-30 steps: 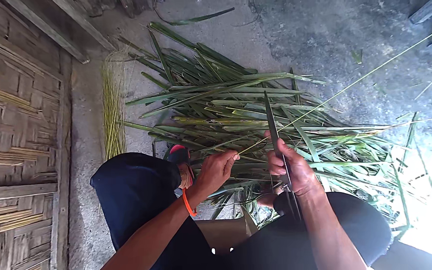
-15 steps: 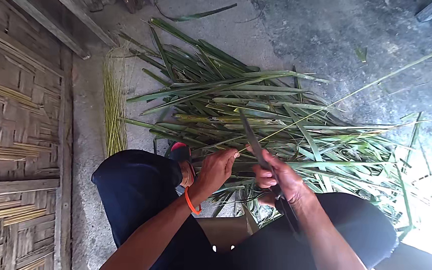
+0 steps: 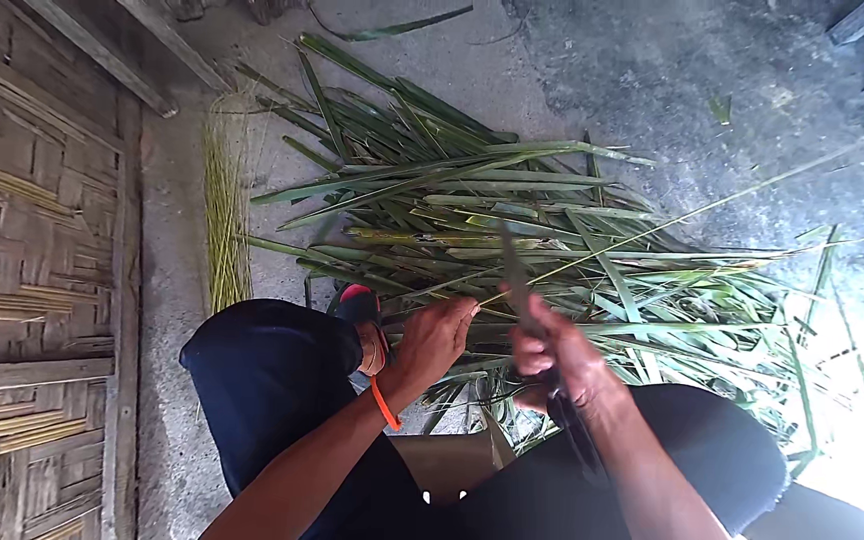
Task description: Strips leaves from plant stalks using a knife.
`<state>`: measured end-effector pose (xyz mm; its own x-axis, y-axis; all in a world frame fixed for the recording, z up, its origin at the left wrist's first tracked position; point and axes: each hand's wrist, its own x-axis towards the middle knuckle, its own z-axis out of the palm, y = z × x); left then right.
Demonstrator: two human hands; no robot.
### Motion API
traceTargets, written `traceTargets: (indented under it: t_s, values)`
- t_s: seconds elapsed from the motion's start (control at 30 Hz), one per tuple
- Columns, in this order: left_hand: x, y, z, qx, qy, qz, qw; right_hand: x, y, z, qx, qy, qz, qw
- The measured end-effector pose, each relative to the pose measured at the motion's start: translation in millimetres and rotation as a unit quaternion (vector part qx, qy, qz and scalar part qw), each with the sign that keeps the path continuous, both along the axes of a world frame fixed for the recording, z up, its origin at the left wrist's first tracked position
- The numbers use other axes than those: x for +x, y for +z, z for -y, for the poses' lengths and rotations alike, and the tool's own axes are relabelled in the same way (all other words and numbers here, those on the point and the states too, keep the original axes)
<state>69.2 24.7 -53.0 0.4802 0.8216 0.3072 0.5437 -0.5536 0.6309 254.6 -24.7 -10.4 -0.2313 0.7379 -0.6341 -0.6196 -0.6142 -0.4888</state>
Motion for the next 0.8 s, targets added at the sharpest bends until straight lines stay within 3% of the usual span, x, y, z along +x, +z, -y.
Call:
traceTargets:
  t_s: [0.1, 0.37, 0.63, 0.8]
  values:
    - [1, 1, 1, -0.018, -0.003, 0.007, 1.0, -11, 0, 0, -0.01, 0.055, 0.01, 0.998]
    - [-12, 8, -6, -0.18, -0.065, -0.017, 0.981, 35, -6, -11, 0.116, -0.069, -0.013, 0.991]
    - [-15, 8, 2, -0.117, -0.042, 0.024, 0.992, 12, -6, -2, 0.075, -0.013, -0.052, 0.996]
    - [-11, 4, 2, -0.088, -0.031, 0.037, 0.995, 10, -6, -1, 0.053, -0.031, -0.082, 0.995]
